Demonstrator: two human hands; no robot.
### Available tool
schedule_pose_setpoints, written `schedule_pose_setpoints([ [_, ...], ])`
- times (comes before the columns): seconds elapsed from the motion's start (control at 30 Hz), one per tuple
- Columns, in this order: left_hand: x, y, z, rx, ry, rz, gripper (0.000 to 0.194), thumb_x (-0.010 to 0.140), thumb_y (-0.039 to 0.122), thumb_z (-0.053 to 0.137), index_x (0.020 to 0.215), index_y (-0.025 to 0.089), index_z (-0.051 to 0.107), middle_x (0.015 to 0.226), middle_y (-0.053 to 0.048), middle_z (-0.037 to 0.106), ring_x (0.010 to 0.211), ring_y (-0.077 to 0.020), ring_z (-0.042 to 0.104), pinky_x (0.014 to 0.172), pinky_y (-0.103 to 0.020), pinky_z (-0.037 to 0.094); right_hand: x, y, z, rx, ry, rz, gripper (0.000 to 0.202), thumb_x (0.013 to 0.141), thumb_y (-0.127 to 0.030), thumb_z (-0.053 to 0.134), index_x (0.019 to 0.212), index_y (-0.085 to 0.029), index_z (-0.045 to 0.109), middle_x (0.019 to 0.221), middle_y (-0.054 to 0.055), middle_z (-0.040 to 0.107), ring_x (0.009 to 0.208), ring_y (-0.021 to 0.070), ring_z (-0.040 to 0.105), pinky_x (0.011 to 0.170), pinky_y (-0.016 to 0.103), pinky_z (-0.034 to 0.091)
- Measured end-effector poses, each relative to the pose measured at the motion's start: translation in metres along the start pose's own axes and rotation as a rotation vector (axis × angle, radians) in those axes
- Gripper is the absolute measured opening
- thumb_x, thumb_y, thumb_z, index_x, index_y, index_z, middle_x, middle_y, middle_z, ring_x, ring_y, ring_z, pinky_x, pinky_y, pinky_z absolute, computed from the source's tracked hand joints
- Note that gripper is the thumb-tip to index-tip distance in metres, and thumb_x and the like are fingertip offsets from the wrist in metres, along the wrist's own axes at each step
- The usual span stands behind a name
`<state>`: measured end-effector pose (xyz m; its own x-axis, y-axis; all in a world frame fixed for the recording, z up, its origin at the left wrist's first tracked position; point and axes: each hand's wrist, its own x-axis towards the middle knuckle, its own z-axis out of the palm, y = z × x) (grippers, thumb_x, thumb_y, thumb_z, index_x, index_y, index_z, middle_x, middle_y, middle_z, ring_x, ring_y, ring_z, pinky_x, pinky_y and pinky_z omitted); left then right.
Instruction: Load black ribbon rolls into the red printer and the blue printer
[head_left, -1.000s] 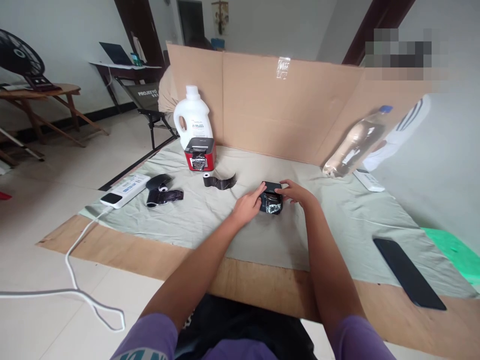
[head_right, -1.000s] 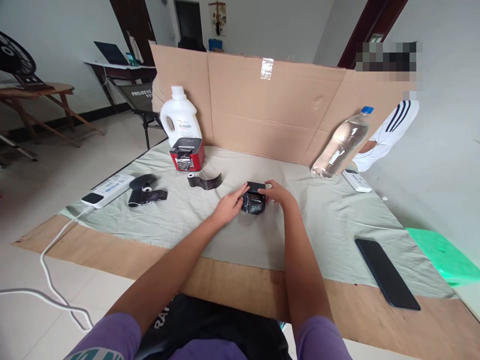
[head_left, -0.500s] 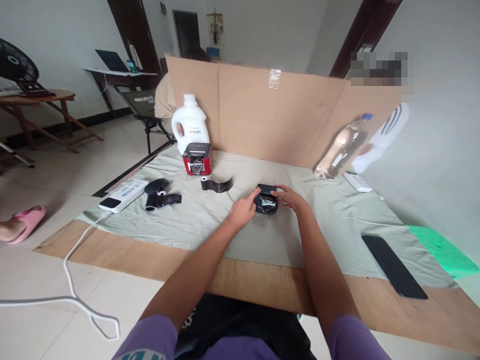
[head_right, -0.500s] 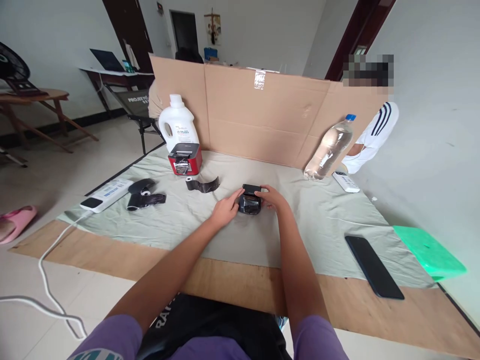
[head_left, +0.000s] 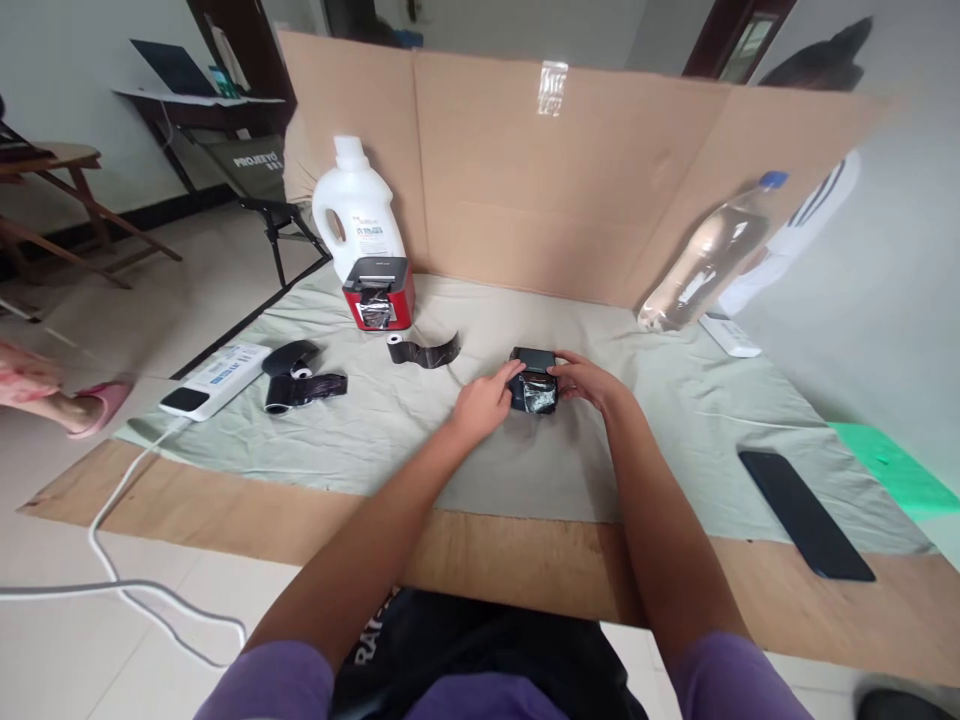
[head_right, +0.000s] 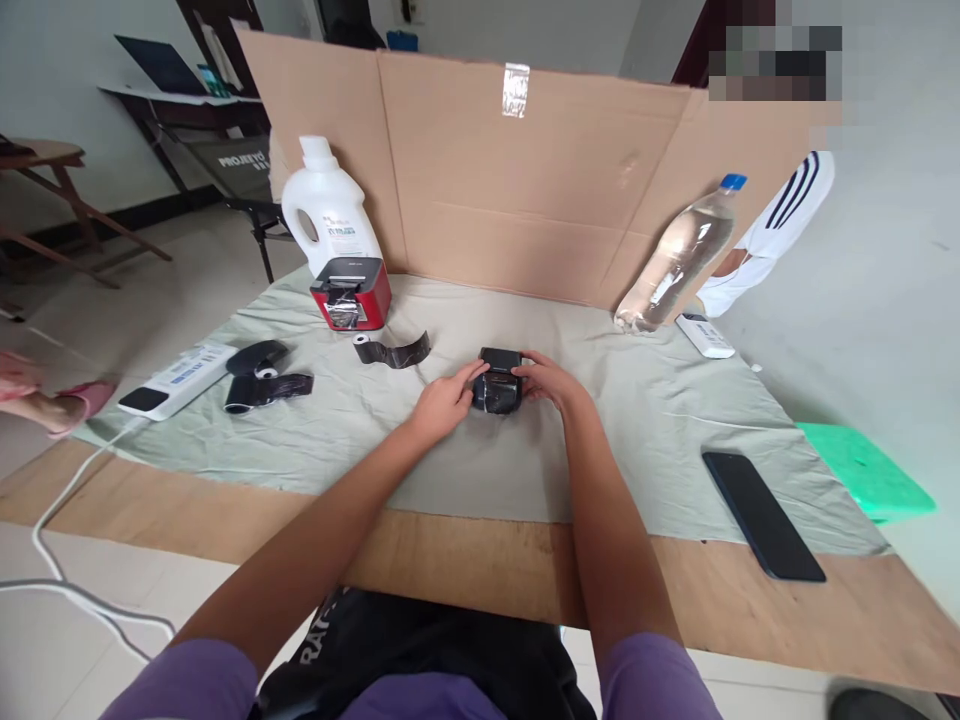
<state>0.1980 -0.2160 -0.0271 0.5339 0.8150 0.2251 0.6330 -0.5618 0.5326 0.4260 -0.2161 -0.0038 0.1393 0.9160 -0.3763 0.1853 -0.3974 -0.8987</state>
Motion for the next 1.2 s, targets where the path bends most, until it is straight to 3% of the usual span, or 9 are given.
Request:
schedule_pose_setpoints([
  [0.17, 0.002, 0.007, 0.000, 0.136, -0.005, -0.072, 0.058, 0.091, 0.019, 0.042, 0.148, 0.029, 0.039, 0.113, -0.006, 0.074, 0.092, -0.0254, 0.072, 0.087, -0.036, 0.054, -0.001, 0.003, 0.001, 0.047, -0.033, -0.013, 0.061, 0.078, -0.023, 0.067, 0.136, -0.023, 0.048, 0.066, 0.000, 0.060, 0.057, 0.0174, 0.057, 0.046, 0.024, 0.042],
  [0.53, -0.003, 0.004, 0.006, 0.019, 0.013, 0.011, 0.063, 0.091, 0.016, 0.039, 0.151, 0.029, 0.031, 0.145, -0.002, 0.056, 0.109, -0.0230, 0.068, 0.095, -0.033, 0.052, -0.001, 0.014, 0.001, 0.083, -0.028, -0.085, 0.058, 0.083, -0.030, 0.065, 0.138, -0.022, 0.049, 0.070, 0.000, 0.061, 0.057, 0.0158, 0.057, 0.045, 0.022, 0.042],
  [0.67, 0.000, 0.012, 0.002, 0.172, -0.030, -0.101, 0.053, 0.093, 0.019, 0.039, 0.145, 0.028, 0.040, 0.112, -0.008, 0.073, 0.093, -0.0268, 0.071, 0.087, -0.037, 0.053, -0.005, 0.008, 0.005, 0.047, 0.015, -0.085, 0.059, 0.081, -0.023, 0.063, 0.138, -0.020, 0.049, 0.069, -0.001, 0.060, 0.055, 0.0147, 0.056, 0.044, 0.022, 0.041],
  [0.77, 0.000, 0.015, 0.000, 0.220, -0.034, -0.131, 0.050, 0.094, 0.019, 0.038, 0.143, 0.028, 0.041, 0.100, -0.007, 0.075, 0.088, -0.0271, 0.072, 0.084, -0.037, 0.052, -0.006, 0.008, 0.012, -0.019, 0.085, -0.095, 0.058, 0.083, -0.022, 0.059, 0.140, -0.017, 0.050, 0.066, -0.001, 0.058, 0.052, 0.0138, 0.053, 0.044, 0.021, 0.039],
  [0.9, -0.002, 0.011, 0.000, 0.115, -0.018, -0.087, 0.058, 0.091, 0.015, 0.040, 0.146, 0.033, 0.037, 0.117, -0.004, 0.072, 0.092, -0.0249, 0.071, 0.087, -0.036, 0.052, -0.006, 0.016, 0.019, -0.076, 0.180, -0.168, 0.058, 0.086, -0.028, 0.056, 0.143, -0.016, 0.050, 0.068, 0.000, 0.060, 0.055, 0.0133, 0.052, 0.044, 0.020, 0.039],
  [1.1, -0.002, 0.000, 0.009, -0.169, 0.060, -0.027, 0.055, 0.092, 0.017, 0.041, 0.145, 0.032, 0.042, 0.134, -0.002, 0.064, 0.104, -0.0241, 0.068, 0.097, -0.039, 0.051, -0.008, 0.018, 0.014, 0.063, 0.107, -0.130, 0.065, 0.085, -0.029, 0.062, 0.146, -0.015, 0.046, 0.074, 0.002, 0.063, 0.057, 0.0145, 0.055, 0.042, 0.021, 0.042],
  [1.2, 0.019, -0.007, 0.009, -0.465, 0.093, -0.141, 0.054, 0.094, 0.028, 0.048, 0.147, 0.026, 0.039, 0.145, -0.008, 0.055, 0.100, -0.0208, 0.067, 0.090, -0.034, 0.054, -0.007, 0.012, 0.005, 0.050, 0.042, -0.090, 0.068, 0.084, -0.032, 0.065, 0.147, -0.016, 0.044, 0.070, 0.001, 0.062, 0.059, 0.0161, 0.058, 0.044, 0.022, 0.044],
])
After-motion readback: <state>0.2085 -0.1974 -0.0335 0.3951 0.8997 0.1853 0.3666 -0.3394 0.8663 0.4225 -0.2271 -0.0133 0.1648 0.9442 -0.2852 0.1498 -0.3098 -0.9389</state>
